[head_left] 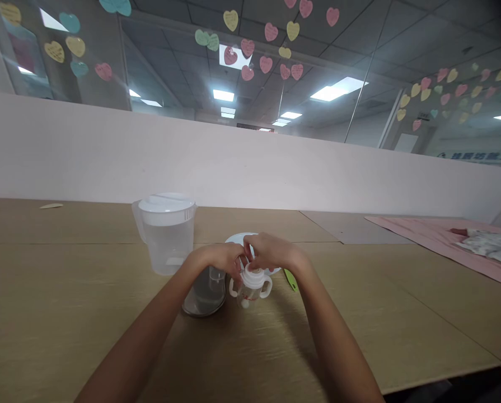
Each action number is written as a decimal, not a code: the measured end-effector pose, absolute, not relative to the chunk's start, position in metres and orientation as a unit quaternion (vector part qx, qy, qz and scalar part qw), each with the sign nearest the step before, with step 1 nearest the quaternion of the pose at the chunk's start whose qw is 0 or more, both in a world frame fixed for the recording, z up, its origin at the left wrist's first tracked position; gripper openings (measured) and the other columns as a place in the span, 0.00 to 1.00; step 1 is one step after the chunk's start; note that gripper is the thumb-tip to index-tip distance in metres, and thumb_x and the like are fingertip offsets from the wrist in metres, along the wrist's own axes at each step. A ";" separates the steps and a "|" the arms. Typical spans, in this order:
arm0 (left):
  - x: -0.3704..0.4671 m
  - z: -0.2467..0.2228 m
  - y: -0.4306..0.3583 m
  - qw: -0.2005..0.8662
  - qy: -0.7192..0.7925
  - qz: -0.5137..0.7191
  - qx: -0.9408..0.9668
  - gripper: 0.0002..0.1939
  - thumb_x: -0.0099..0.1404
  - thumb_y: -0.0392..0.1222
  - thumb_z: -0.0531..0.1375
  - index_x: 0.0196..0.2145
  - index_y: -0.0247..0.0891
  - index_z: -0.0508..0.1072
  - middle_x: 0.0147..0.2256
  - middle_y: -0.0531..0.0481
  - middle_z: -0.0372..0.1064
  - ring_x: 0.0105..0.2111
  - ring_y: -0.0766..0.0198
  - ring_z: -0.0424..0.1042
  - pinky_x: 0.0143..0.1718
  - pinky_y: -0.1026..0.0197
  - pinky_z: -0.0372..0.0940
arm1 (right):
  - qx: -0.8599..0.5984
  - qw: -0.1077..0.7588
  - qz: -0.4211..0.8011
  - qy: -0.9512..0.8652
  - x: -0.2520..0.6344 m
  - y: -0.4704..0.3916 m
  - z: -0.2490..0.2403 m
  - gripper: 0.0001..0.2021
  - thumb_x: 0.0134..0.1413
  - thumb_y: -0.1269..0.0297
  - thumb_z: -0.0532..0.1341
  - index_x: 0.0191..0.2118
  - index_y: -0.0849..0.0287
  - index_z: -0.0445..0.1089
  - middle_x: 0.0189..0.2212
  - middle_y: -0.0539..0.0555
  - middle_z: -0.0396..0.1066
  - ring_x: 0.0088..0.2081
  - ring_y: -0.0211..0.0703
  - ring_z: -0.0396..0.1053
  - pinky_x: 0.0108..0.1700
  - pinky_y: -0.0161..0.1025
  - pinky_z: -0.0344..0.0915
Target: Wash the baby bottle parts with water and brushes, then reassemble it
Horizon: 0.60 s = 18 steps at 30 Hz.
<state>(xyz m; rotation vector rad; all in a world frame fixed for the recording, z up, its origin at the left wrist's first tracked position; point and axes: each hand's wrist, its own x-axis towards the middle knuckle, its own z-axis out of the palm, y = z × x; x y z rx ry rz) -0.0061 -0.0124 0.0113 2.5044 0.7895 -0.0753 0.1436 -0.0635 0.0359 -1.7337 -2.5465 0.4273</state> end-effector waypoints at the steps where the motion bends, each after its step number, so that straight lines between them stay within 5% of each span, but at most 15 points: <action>1: -0.006 0.011 -0.012 0.258 0.290 -0.028 0.921 0.25 0.42 0.39 0.66 0.41 0.37 0.69 0.38 0.52 0.71 0.34 0.64 0.69 0.29 0.68 0.60 | -0.553 0.017 0.137 -0.822 0.144 -0.064 0.037 0.12 0.42 0.69 0.62 0.36 0.59 0.61 0.32 0.51 0.68 0.19 0.32 0.65 0.16 0.27 0.56; 18: -0.008 0.006 -0.009 0.219 0.354 -0.089 0.905 0.22 0.41 0.47 0.65 0.36 0.39 0.68 0.30 0.54 0.71 0.27 0.66 0.69 0.21 0.69 0.57 | -0.583 0.028 0.064 -0.809 0.138 -0.069 0.038 0.14 0.42 0.65 0.63 0.37 0.60 0.63 0.33 0.53 0.69 0.21 0.33 0.66 0.19 0.30 0.52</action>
